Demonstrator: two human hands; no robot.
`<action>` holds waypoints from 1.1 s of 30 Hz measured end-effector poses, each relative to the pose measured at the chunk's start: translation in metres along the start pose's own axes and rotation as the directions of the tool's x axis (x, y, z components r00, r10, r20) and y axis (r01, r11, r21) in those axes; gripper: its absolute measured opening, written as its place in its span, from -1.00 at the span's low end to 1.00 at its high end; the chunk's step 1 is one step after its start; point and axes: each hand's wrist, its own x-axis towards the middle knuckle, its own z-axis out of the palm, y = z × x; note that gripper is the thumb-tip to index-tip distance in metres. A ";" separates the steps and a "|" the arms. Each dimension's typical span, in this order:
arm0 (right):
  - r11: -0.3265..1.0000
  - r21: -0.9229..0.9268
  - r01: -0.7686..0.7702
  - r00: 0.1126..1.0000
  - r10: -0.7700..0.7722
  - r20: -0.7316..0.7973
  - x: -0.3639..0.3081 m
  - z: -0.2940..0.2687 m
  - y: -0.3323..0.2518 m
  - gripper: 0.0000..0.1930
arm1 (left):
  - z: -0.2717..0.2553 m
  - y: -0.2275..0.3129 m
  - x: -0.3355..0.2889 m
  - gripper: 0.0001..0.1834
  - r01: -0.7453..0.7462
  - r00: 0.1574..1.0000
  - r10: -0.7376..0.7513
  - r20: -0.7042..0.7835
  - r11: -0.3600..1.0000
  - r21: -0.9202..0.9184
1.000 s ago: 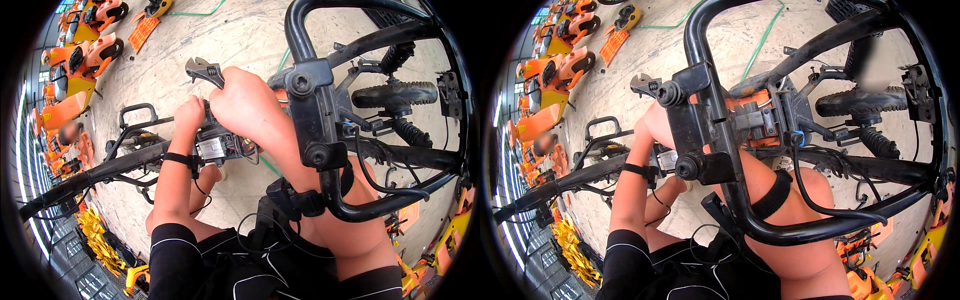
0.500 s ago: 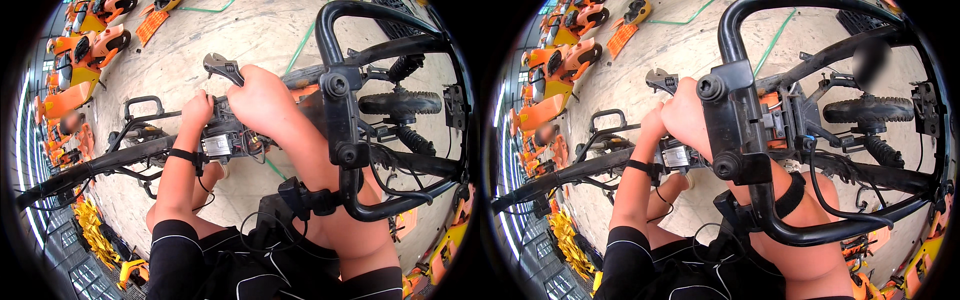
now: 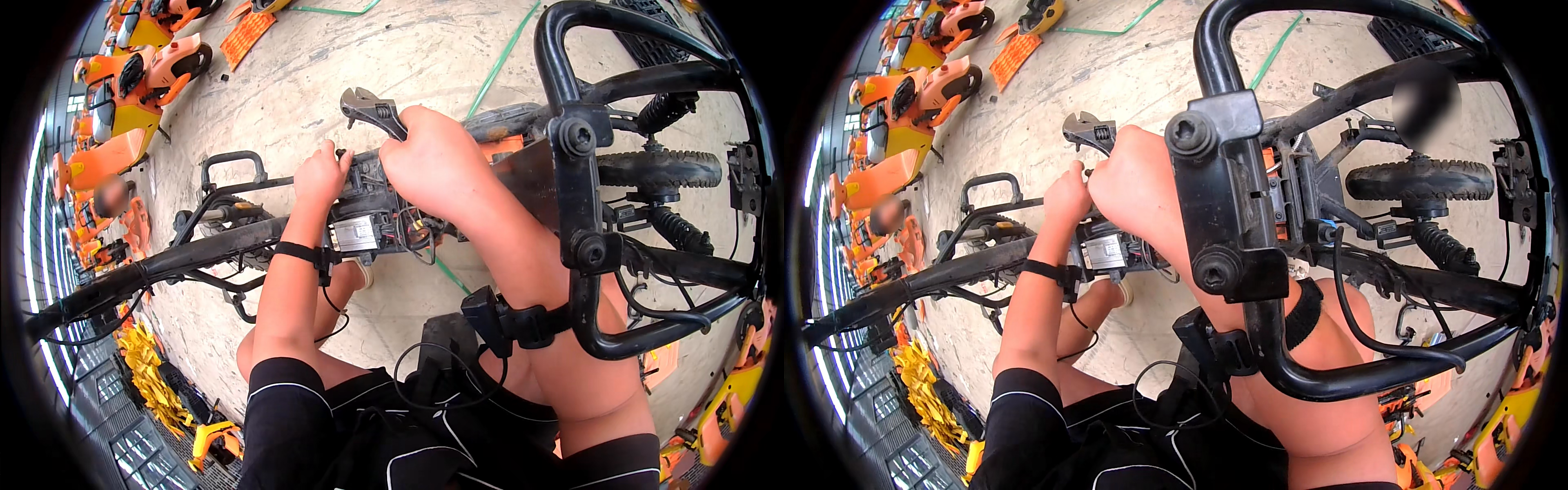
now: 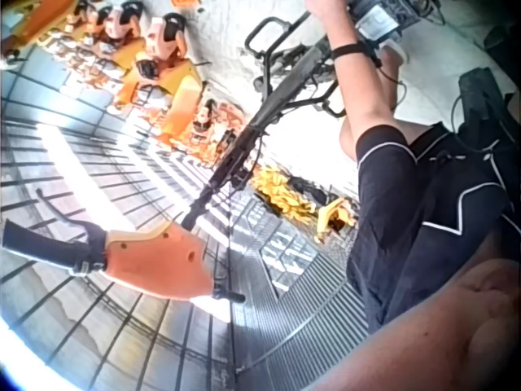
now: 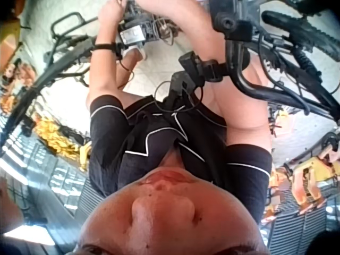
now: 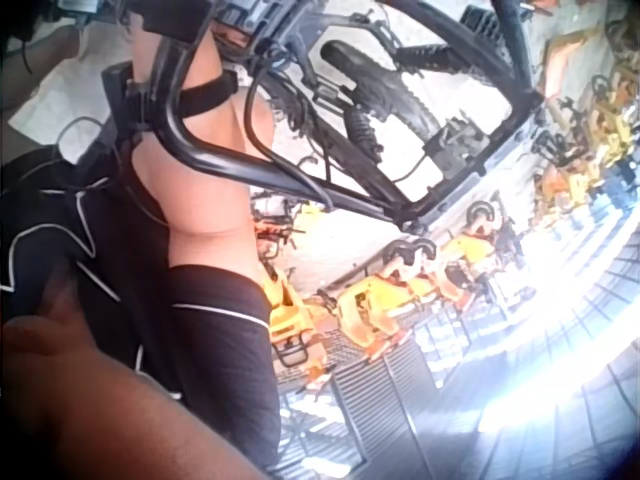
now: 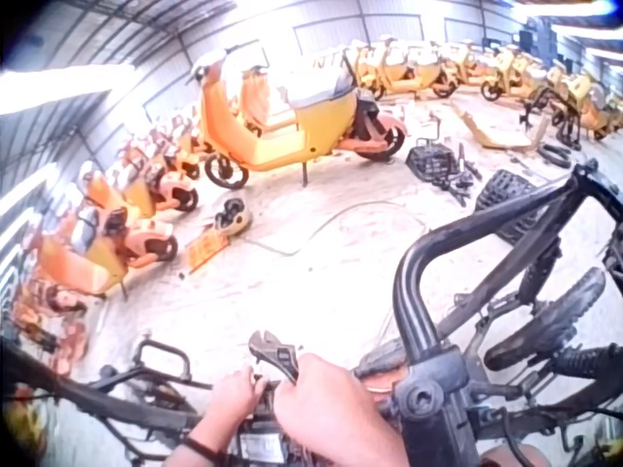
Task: The person connects wiring and secures components on a scooter frame using an adjustable wrench and an electric screwdriver.
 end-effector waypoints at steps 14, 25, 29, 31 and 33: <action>0.999 -0.021 -0.049 0.999 0.049 0.017 -0.008 -0.010 -0.017 -0.71 | 0.008 0.003 -0.002 -0.66 -0.077 0.985 0.092 -0.144 0.991 0.108; 0.994 0.091 0.064 0.994 -0.055 -0.098 -0.004 0.007 0.003 -0.70 | 0.017 -0.003 0.006 -0.67 -0.013 0.999 0.016 -0.041 0.998 0.065; 0.984 0.068 0.166 0.971 -0.151 -0.184 -0.010 0.022 0.013 -0.69 | 0.013 0.004 0.021 -0.65 -0.133 0.952 0.094 0.291 0.984 0.117; 0.976 0.068 0.208 0.961 -0.191 -0.200 -0.006 0.016 0.021 -0.69 | -0.005 0.017 0.031 -0.38 -0.135 0.951 0.112 0.287 0.989 0.062; 0.972 0.093 0.218 0.962 -0.198 -0.186 -0.007 0.008 0.031 -0.69 | -0.021 0.028 0.028 -0.32 -0.222 0.967 0.240 0.088 0.958 -0.181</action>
